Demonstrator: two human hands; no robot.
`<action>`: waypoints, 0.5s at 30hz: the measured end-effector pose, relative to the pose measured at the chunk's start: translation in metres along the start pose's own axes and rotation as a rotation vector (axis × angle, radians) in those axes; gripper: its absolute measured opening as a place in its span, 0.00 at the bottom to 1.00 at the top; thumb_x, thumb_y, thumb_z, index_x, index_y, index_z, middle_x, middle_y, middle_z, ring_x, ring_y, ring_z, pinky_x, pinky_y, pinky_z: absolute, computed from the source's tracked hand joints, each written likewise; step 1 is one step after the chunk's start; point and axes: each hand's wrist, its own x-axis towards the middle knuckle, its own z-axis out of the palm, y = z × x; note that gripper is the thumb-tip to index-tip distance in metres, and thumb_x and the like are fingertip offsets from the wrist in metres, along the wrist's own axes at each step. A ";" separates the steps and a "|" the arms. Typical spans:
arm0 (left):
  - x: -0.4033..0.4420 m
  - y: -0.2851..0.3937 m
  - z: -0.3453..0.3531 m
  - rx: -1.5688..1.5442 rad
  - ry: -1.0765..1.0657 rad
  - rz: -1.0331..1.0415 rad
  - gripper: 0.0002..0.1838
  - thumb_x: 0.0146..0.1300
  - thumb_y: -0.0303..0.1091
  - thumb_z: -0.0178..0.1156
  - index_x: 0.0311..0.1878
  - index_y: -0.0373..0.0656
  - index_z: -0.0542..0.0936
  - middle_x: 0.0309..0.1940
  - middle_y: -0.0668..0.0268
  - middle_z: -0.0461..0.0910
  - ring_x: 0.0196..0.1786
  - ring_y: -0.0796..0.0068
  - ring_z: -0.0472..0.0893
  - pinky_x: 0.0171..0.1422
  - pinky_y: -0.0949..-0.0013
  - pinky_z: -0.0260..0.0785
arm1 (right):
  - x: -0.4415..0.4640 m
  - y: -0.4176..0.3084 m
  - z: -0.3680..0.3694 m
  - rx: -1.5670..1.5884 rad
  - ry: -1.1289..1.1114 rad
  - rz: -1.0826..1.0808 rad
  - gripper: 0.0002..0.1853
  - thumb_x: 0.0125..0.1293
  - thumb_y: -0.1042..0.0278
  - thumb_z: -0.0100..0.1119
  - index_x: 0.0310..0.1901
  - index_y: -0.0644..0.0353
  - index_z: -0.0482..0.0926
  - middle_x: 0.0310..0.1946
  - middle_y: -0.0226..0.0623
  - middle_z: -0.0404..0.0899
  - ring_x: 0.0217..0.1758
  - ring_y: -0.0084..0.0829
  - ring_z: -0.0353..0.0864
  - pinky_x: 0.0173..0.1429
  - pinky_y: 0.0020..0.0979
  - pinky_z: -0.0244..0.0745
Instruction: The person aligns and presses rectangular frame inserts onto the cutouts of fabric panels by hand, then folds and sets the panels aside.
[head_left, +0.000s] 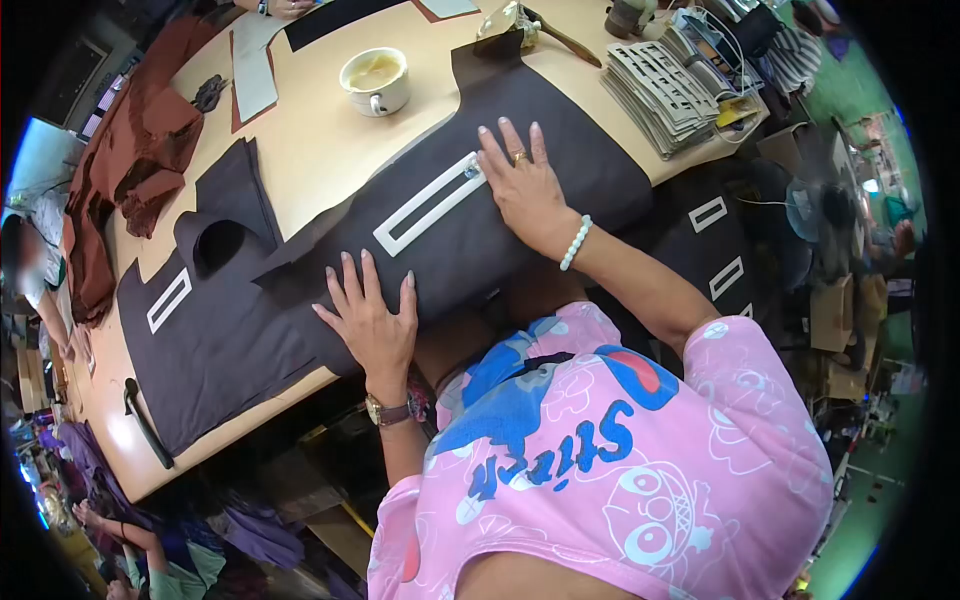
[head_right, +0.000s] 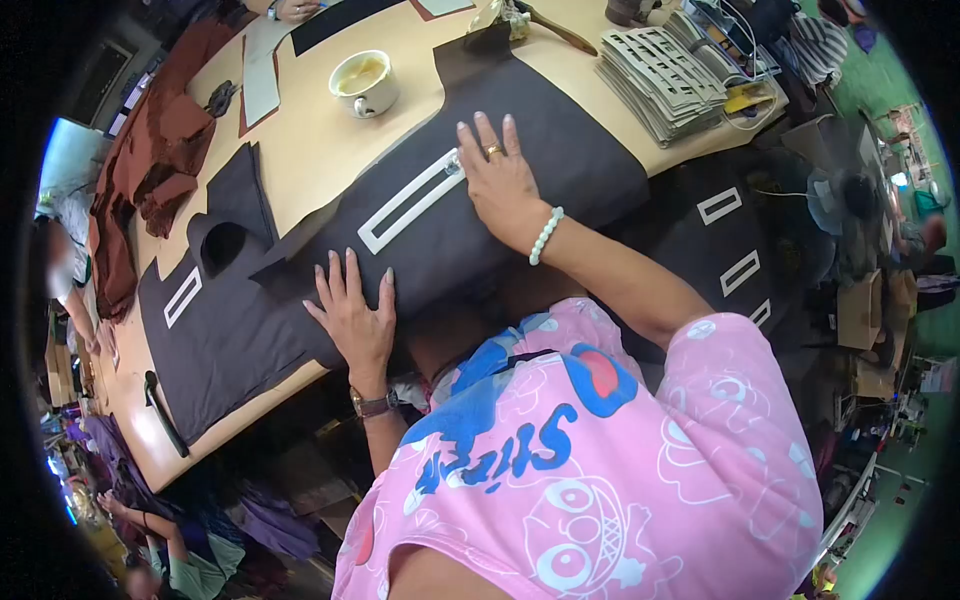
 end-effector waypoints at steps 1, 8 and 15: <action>0.000 0.000 0.000 0.003 -0.002 -0.001 0.31 0.60 0.51 0.57 0.63 0.46 0.69 0.65 0.58 0.64 0.69 0.52 0.59 0.66 0.32 0.44 | -0.002 -0.005 -0.007 -0.082 -0.019 -0.014 0.26 0.61 0.64 0.49 0.62 0.60 0.68 0.69 0.43 0.54 0.73 0.48 0.46 0.71 0.58 0.40; -0.001 -0.002 0.003 0.008 0.011 0.013 0.31 0.60 0.51 0.57 0.63 0.46 0.69 0.65 0.58 0.65 0.69 0.52 0.59 0.66 0.31 0.45 | 0.006 -0.003 -0.011 -0.116 -0.125 -0.015 0.28 0.65 0.59 0.46 0.65 0.59 0.63 0.71 0.41 0.50 0.75 0.47 0.42 0.73 0.58 0.33; -0.001 -0.003 0.004 0.021 0.006 0.005 0.31 0.60 0.52 0.56 0.63 0.46 0.69 0.65 0.59 0.64 0.69 0.53 0.59 0.65 0.30 0.45 | 0.011 0.003 -0.006 -0.204 -0.166 -0.082 0.29 0.66 0.58 0.44 0.69 0.50 0.57 0.72 0.39 0.48 0.75 0.47 0.42 0.74 0.56 0.31</action>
